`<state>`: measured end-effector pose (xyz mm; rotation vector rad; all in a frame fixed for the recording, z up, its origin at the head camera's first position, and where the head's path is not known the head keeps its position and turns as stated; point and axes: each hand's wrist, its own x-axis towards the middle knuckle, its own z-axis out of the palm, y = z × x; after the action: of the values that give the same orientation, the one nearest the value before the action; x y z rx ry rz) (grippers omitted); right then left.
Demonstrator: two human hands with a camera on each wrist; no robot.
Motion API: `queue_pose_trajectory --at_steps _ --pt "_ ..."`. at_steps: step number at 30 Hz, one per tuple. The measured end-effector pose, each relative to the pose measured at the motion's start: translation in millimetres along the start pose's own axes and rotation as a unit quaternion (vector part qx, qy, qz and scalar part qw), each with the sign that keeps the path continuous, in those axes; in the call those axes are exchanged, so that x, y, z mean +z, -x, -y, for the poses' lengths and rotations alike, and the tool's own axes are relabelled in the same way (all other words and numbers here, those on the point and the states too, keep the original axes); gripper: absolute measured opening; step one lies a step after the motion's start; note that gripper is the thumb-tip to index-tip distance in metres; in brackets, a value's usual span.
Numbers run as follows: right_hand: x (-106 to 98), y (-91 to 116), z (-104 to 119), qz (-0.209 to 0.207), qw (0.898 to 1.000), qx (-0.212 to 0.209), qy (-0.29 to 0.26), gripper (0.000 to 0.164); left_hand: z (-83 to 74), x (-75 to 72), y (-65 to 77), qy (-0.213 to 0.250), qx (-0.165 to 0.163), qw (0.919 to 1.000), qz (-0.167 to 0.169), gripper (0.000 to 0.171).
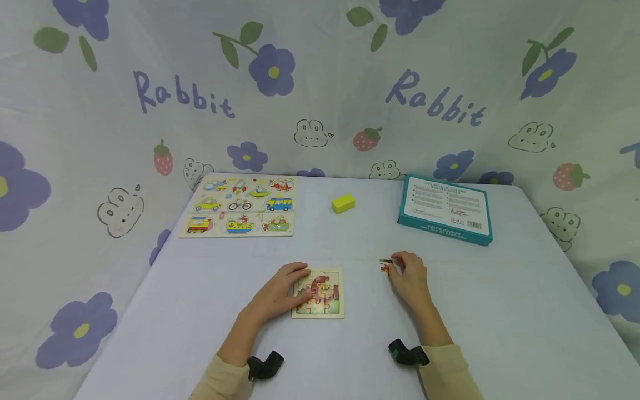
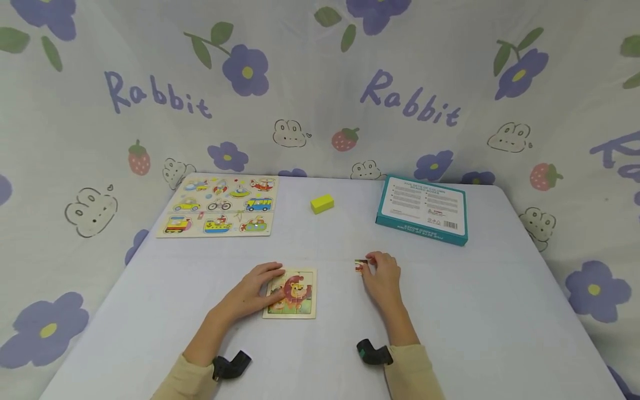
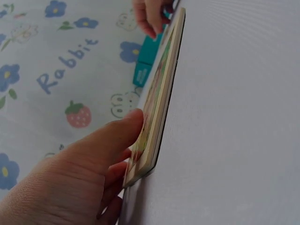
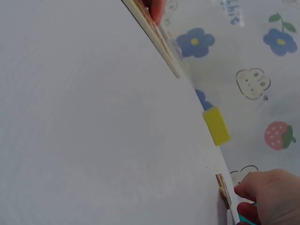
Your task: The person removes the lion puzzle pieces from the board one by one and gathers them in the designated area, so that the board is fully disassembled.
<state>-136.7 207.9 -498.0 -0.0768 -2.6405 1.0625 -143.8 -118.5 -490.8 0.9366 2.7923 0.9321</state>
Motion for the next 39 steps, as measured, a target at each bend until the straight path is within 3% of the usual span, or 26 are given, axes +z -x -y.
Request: queue_pose_trajectory --at_steps 8,16,24,29,34,39 --pt "7 3 11 -0.021 0.997 -0.068 -0.024 0.015 1.2 0.7 -0.7 -0.012 0.008 0.9999 0.008 0.059" --pt "26 16 39 0.031 0.993 -0.111 -0.018 0.017 1.0 -0.7 -0.6 -0.011 0.008 0.9999 -0.002 0.058" --pt "47 28 52 0.056 0.976 -0.211 -0.010 0.016 0.8 3.4 -0.9 -0.010 0.024 0.9992 -0.030 0.054" --pt "57 33 55 0.058 0.966 -0.251 -0.002 0.019 1.6 3.3 -0.7 -0.039 0.033 0.9980 -0.037 0.053" --pt "62 36 58 0.075 0.961 -0.266 0.021 0.023 4.5 -2.5 3.1 -0.071 0.006 0.9965 -0.044 0.055" --pt "65 37 61 0.077 0.954 -0.287 0.049 0.032 7.4 -6.5 4.7 -0.062 -0.015 0.9973 -0.035 0.058"
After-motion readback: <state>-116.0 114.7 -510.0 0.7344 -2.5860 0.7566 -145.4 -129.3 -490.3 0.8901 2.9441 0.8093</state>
